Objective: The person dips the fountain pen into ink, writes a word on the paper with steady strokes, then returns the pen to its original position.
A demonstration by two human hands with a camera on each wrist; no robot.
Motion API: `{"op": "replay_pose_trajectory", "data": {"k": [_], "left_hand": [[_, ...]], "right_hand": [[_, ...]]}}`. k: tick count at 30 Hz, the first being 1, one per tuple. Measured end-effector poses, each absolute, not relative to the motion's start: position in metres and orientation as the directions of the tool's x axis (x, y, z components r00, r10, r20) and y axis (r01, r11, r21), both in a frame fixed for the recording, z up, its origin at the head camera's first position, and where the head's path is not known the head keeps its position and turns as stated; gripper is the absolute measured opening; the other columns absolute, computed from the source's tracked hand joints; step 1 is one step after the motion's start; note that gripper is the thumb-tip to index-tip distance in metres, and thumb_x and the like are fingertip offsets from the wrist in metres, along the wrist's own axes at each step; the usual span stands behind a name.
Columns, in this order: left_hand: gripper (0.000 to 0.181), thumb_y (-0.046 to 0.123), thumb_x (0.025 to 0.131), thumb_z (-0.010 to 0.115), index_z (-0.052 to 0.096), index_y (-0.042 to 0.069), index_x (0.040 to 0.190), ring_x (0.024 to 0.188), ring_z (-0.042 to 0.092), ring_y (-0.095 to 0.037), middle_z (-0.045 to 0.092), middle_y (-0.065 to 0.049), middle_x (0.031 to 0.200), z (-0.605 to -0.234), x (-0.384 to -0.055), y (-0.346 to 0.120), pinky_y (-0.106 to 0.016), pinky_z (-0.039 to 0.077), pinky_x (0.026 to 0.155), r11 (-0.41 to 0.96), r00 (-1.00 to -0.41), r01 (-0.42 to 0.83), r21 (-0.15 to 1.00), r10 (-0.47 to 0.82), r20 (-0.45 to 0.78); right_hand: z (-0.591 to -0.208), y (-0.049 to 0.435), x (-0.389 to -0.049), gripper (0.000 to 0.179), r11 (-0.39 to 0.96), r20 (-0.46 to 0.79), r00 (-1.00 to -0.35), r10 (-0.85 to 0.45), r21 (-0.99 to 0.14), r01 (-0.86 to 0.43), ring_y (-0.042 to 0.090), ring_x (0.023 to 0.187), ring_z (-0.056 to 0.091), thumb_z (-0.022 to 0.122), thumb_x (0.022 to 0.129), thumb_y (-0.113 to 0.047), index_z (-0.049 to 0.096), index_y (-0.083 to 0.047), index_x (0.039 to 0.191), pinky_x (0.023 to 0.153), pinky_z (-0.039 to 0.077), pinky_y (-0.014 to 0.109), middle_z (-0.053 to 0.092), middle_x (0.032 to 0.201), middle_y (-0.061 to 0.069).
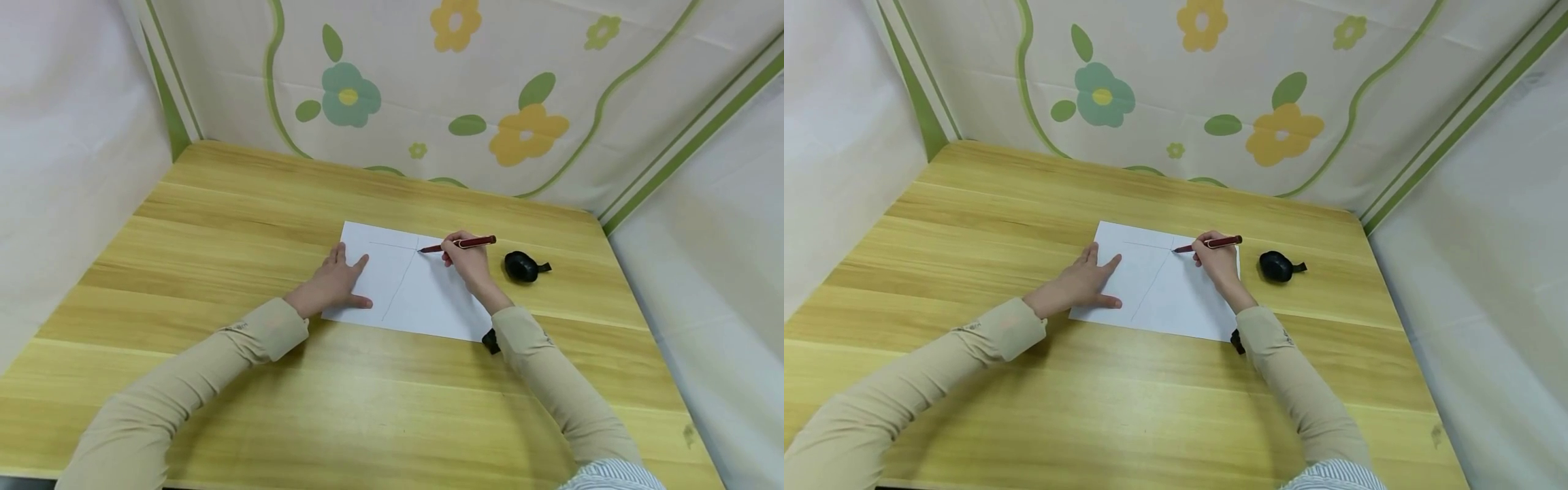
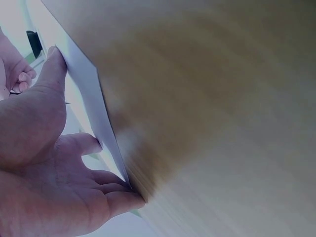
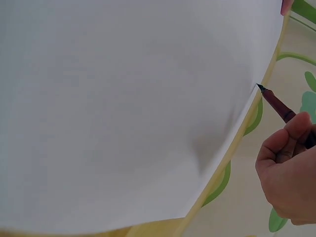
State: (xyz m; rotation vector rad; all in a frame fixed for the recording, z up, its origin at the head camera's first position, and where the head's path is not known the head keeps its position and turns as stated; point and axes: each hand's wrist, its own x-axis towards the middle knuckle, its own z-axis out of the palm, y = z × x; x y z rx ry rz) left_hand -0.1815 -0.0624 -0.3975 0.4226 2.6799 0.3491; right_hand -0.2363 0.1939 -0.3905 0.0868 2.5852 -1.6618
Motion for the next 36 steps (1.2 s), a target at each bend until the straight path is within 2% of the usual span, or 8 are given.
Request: {"op": "replay_pose_trajectory", "data": {"k": [20, 25, 36], "left_hand": [[0.097, 0.054, 0.081, 0.066, 0.016, 0.012, 0.152, 0.143, 0.0, -0.05, -0.003, -0.038, 0.152, -0.398, -0.182, -0.062, -0.054, 0.021, 0.114, 0.926, -0.866, 0.237, 0.294, 0.339, -0.367], [0.097, 0.053, 0.081, 0.067, 0.016, 0.012, 0.152, 0.143, 0.001, -0.05, -0.003, -0.037, 0.152, -0.397, -0.182, -0.062, -0.055, 0.024, 0.112, 0.925, -0.868, 0.231, 0.3, 0.336, -0.365], [0.096, 0.052, 0.081, 0.067, 0.017, 0.011, 0.152, 0.142, 0.001, -0.051, -0.003, -0.038, 0.151, -0.396, -0.18, -0.063, -0.056, 0.024, 0.112, 0.919, -0.868, 0.241, 0.311, 0.347, -0.354]], "right_hand": [[-0.392, 0.202, -0.229, 0.014, 0.42, -0.127, -0.992, 0.016, -0.9, 0.122, 0.006, 0.053, 0.055, 0.055, 0.088, -0.012, 0.059, -0.002, 0.098, 0.061, 0.049, 0.027, 0.058, 0.062, -0.003], [-0.392, 0.204, -0.227, 0.017, 0.425, -0.133, -0.991, 0.018, -0.896, 0.128, 0.007, 0.053, 0.055, 0.055, 0.089, -0.013, 0.059, -0.001, 0.099, 0.064, 0.05, 0.028, 0.058, 0.063, -0.003], [-0.392, 0.207, -0.221, 0.012, 0.422, -0.133, -0.991, 0.027, -0.897, 0.131, 0.007, 0.053, 0.055, 0.055, 0.087, -0.014, 0.06, -0.004, 0.094, 0.065, 0.052, 0.031, 0.058, 0.062, -0.003]]}}
